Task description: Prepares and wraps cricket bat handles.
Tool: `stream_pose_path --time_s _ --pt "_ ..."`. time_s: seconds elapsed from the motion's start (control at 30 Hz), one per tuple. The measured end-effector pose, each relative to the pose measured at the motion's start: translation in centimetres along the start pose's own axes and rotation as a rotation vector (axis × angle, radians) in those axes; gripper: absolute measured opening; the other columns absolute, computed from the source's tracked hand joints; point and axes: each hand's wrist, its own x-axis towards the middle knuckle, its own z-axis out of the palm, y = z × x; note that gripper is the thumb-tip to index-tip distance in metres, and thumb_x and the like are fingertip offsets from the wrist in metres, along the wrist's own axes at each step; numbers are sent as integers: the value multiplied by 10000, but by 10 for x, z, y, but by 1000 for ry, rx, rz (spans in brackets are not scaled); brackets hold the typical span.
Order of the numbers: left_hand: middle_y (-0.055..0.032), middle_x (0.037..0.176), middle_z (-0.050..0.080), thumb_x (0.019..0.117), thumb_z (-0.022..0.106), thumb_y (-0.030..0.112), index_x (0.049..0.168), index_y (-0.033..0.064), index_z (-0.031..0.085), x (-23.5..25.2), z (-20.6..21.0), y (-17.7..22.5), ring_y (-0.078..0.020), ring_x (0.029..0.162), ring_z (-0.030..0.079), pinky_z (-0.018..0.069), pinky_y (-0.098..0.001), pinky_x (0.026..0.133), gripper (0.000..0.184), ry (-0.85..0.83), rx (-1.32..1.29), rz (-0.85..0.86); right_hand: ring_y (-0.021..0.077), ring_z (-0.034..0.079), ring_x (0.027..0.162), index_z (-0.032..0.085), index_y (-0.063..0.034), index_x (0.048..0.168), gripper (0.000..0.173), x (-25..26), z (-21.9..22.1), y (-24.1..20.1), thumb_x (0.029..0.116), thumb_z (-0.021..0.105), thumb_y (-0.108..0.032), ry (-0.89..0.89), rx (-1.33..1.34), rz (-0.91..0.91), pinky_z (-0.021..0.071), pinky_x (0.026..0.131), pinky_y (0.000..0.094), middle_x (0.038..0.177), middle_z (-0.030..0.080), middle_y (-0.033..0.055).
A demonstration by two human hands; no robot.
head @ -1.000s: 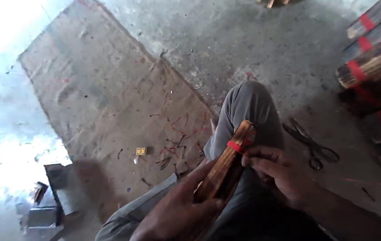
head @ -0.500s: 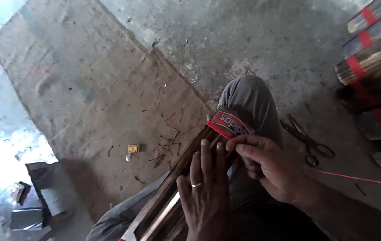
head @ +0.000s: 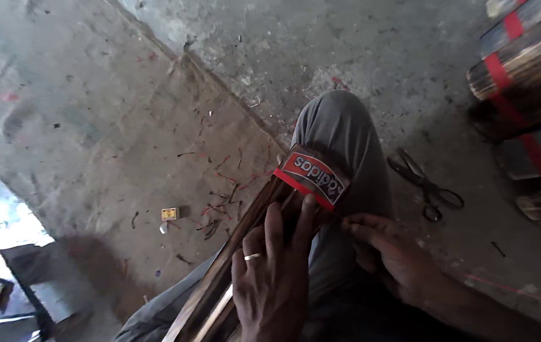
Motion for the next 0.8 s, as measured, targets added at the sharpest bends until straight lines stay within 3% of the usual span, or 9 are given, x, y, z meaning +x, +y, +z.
stream_pose_path --time_s 0.17,0.23,0.3,0.4,0.47,0.6,0.67,0.73,0.8 --pt "-86 1466 513 893 621 605 1536 547 355 7 -3 -7 -338 1039 623 506 -492 655 698 -37 -32 -4 66 394 503 707 -131 1139 188 5 0 2 1034 573 -211 -67 19 -42 365 461 208 671 453 8" --pt "-83 1430 527 854 684 554 1532 536 374 13 -13 -17 -345 1026 629 526 -521 616 746 -81 -142 9 65 403 516 711 -142 1132 185 5 1 -1 1041 571 -222 -146 -31 -95 376 481 215 673 460 1" --pt "-65 1391 543 791 728 482 1533 531 376 22 -27 -32 -313 928 657 528 -539 546 822 -159 -294 29 57 417 523 714 -144 1116 183 4 8 -8 1048 566 -228 -215 -70 -152 390 495 214 668 474 -6" --pt "35 1352 541 719 781 453 1532 585 301 31 -48 -58 -171 899 654 572 -507 588 953 -403 -631 36 57 440 532 726 -134 1104 186 -2 24 -23 1048 572 -223 -281 -100 -232 405 502 211 676 509 10" --pt "70 1310 555 703 813 418 1528 592 295 33 -52 -71 -93 919 649 610 -423 652 989 -566 -896 30 51 444 525 720 -125 1094 181 -7 32 -33 1048 563 -202 -330 -110 -298 403 488 200 679 524 23" --pt "66 1330 569 754 814 298 1542 540 327 31 -35 -80 -84 914 672 630 -338 695 957 -730 -1292 36 37 451 538 718 -130 1082 182 -10 38 -36 1050 555 -204 -330 -130 -354 412 502 188 697 531 7" --pt "76 1442 508 833 776 342 1544 506 363 31 -27 -81 -88 1082 635 616 -363 812 838 -619 -1265 46 57 470 557 721 -139 1114 200 -2 37 -32 1047 544 -205 -262 -180 -351 429 505 198 742 560 19" --pt "78 1543 435 910 707 407 1533 459 409 27 -32 -77 -142 1308 540 571 -456 967 693 -338 -1041 10 75 471 553 706 -129 1145 216 10 35 -31 1058 523 -203 -223 -226 -344 428 493 213 754 567 34" --pt "-16 1560 434 941 646 429 1531 398 447 14 -28 -60 -296 1360 487 491 -601 971 623 -71 -680 -60 93 469 544 699 -122 1171 224 17 35 -32 1064 522 -210 -181 -264 -320 431 486 226 761 567 48"
